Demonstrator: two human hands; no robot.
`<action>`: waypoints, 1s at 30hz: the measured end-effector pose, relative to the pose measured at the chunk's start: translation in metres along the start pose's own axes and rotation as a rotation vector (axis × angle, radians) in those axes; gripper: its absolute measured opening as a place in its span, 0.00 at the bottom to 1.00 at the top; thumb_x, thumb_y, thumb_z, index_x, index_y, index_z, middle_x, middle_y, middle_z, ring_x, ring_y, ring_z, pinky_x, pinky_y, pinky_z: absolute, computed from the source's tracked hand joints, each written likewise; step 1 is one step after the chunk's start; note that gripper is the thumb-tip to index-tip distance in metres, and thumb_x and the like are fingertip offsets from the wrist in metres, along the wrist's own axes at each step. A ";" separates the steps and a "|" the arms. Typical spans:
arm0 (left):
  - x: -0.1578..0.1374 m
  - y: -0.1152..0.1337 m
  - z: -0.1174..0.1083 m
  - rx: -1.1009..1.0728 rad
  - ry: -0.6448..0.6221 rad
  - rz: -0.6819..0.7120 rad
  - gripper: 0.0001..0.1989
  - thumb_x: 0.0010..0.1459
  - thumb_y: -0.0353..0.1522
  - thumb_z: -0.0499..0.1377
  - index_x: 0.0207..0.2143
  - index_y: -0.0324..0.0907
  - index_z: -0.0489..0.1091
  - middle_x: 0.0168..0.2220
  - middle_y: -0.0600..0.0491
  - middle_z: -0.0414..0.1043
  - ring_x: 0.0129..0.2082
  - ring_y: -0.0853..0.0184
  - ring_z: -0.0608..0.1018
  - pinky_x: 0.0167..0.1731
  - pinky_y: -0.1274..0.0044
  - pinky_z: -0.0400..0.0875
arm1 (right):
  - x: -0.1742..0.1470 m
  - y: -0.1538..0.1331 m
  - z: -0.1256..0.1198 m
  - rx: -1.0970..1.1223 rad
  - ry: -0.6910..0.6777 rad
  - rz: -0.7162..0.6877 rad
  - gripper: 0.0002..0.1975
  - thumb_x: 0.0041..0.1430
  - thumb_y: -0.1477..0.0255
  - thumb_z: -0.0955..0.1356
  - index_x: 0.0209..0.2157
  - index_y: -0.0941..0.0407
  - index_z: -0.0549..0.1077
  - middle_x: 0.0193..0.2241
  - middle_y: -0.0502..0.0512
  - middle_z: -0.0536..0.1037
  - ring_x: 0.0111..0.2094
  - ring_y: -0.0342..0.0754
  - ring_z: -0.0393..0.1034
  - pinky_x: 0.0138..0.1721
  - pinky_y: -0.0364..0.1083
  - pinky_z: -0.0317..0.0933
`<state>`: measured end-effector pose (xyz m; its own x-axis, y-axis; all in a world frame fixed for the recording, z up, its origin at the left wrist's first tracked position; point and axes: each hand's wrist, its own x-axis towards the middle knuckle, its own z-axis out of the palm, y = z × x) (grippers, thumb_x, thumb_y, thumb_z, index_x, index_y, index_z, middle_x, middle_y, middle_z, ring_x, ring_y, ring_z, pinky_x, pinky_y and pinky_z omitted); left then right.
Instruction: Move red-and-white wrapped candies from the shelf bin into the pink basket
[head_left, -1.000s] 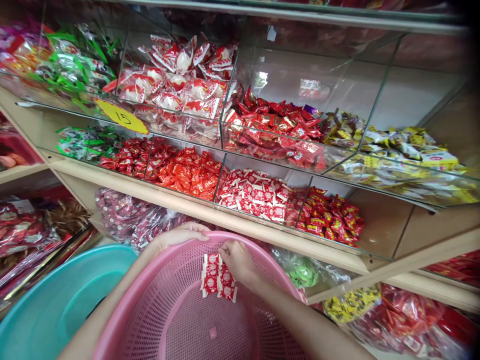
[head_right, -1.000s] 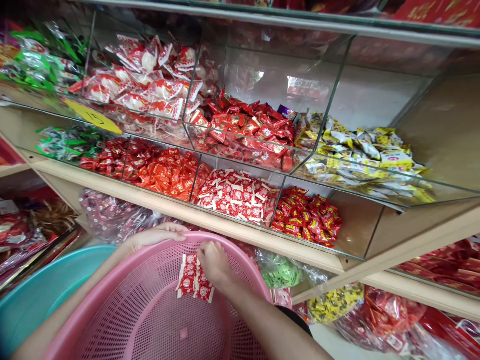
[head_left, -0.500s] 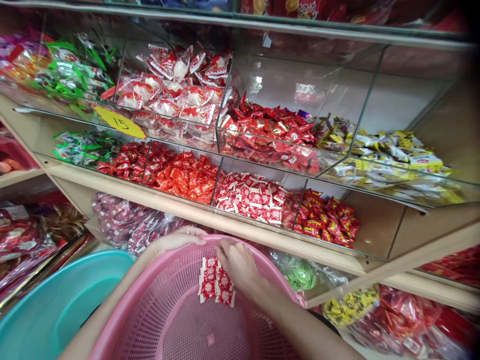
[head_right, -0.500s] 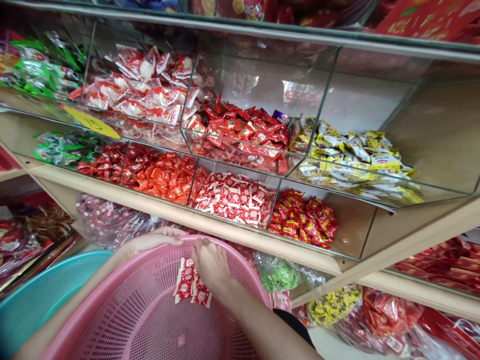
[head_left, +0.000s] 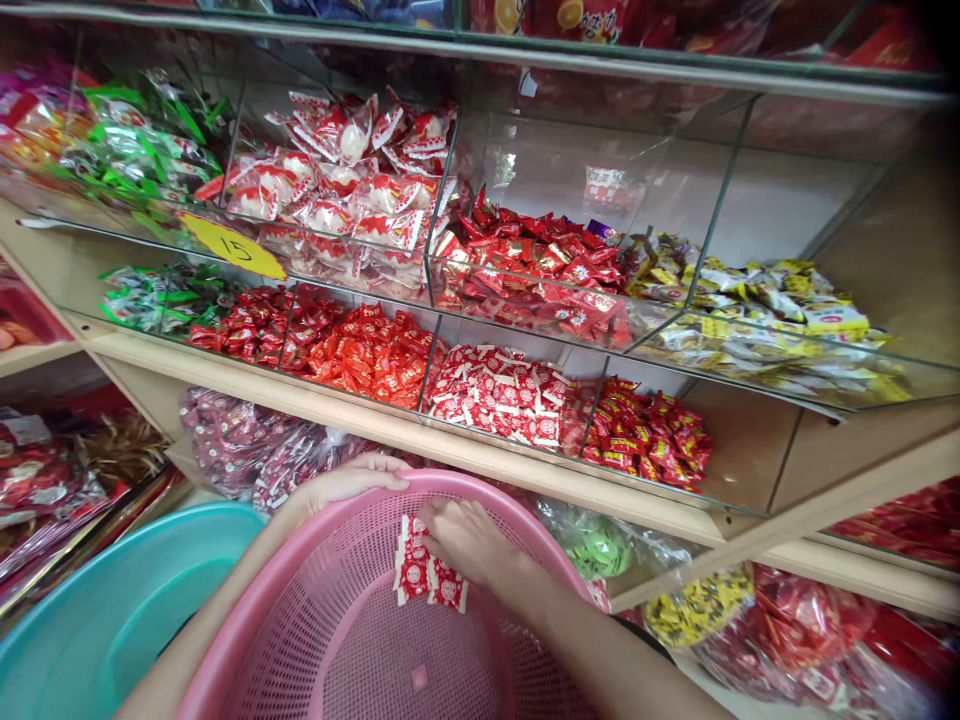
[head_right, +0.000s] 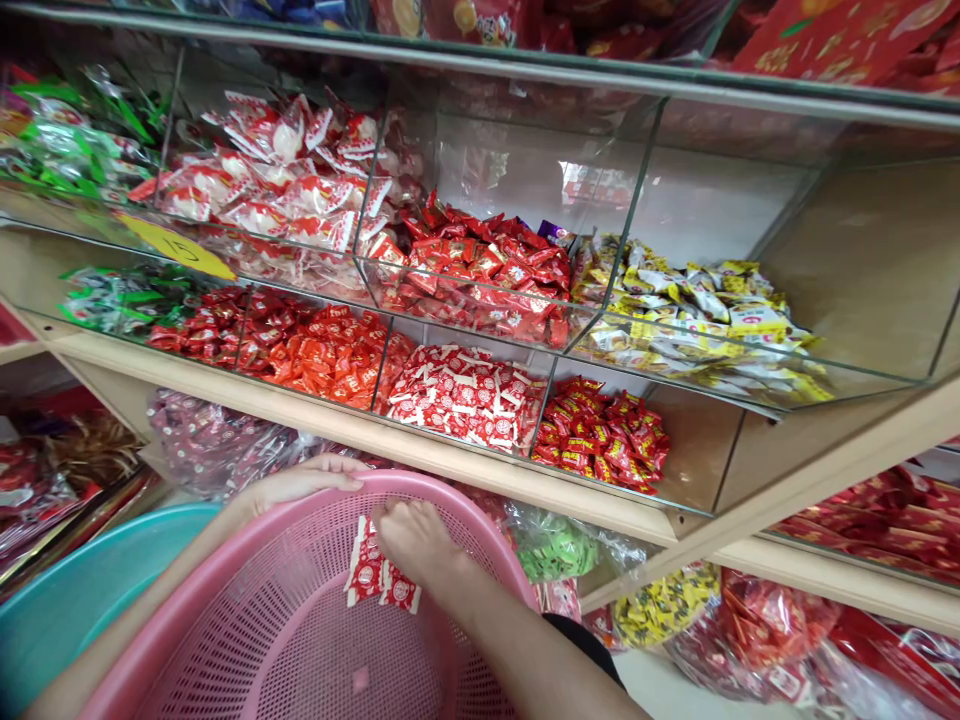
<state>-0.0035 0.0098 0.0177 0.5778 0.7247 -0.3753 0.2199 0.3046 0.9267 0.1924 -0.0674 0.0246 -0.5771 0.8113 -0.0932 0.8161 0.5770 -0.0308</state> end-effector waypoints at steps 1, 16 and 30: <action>0.000 0.000 0.000 -0.005 0.031 0.002 0.17 0.41 0.36 0.67 0.35 0.40 0.75 0.32 0.54 0.74 0.30 0.69 0.73 0.33 0.79 0.66 | 0.000 -0.002 0.000 -0.007 -0.005 0.002 0.10 0.62 0.76 0.59 0.41 0.60 0.70 0.38 0.60 0.77 0.37 0.51 0.73 0.34 0.46 0.63; -0.001 0.001 -0.002 0.013 -0.055 0.008 0.14 0.46 0.37 0.65 0.37 0.42 0.76 0.31 0.52 0.74 0.28 0.69 0.72 0.31 0.79 0.65 | 0.002 -0.002 0.006 0.056 -0.008 0.034 0.16 0.62 0.61 0.61 0.41 0.58 0.70 0.38 0.60 0.76 0.39 0.53 0.72 0.39 0.48 0.63; -0.003 0.002 -0.001 0.024 -0.018 -0.003 0.14 0.44 0.37 0.66 0.35 0.43 0.76 0.31 0.51 0.74 0.30 0.66 0.72 0.33 0.78 0.65 | 0.002 -0.001 0.005 0.041 -0.039 -0.006 0.11 0.61 0.65 0.64 0.40 0.58 0.71 0.39 0.59 0.76 0.38 0.52 0.72 0.37 0.47 0.63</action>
<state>-0.0056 0.0088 0.0204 0.5909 0.7129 -0.3777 0.2400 0.2916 0.9259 0.1904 -0.0669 0.0193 -0.5812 0.8031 -0.1314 0.8136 0.5769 -0.0721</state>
